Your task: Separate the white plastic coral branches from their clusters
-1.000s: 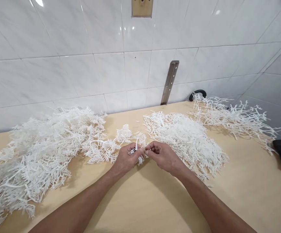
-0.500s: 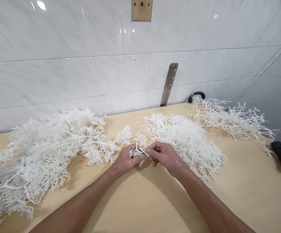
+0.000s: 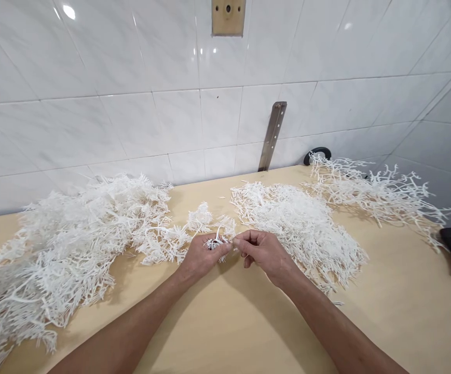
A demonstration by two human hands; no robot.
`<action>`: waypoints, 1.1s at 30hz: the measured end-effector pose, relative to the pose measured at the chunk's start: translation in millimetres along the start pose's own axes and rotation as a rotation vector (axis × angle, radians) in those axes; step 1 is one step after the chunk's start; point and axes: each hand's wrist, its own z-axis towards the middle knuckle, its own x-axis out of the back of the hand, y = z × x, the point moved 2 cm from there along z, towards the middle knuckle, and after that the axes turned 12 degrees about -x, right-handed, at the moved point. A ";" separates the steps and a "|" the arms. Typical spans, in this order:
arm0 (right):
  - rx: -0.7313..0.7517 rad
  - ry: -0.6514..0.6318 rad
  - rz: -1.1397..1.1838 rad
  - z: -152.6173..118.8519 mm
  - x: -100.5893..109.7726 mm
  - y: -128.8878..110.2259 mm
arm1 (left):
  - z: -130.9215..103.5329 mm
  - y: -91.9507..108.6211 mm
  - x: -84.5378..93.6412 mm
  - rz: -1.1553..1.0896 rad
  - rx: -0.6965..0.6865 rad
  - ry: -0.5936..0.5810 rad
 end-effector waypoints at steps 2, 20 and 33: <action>-0.009 -0.006 -0.001 -0.2 0.4 -0.7 | 0.8 0.1 1.0 0.006 -0.010 0.004; 0.462 0.164 -0.532 -11.5 -6.1 -14.7 | -0.7 -5.3 -1.3 0.144 -0.111 -0.020; 0.549 0.240 -0.766 -17.7 -11.9 -15.0 | -1.8 -1.0 -2.4 0.182 -0.035 0.017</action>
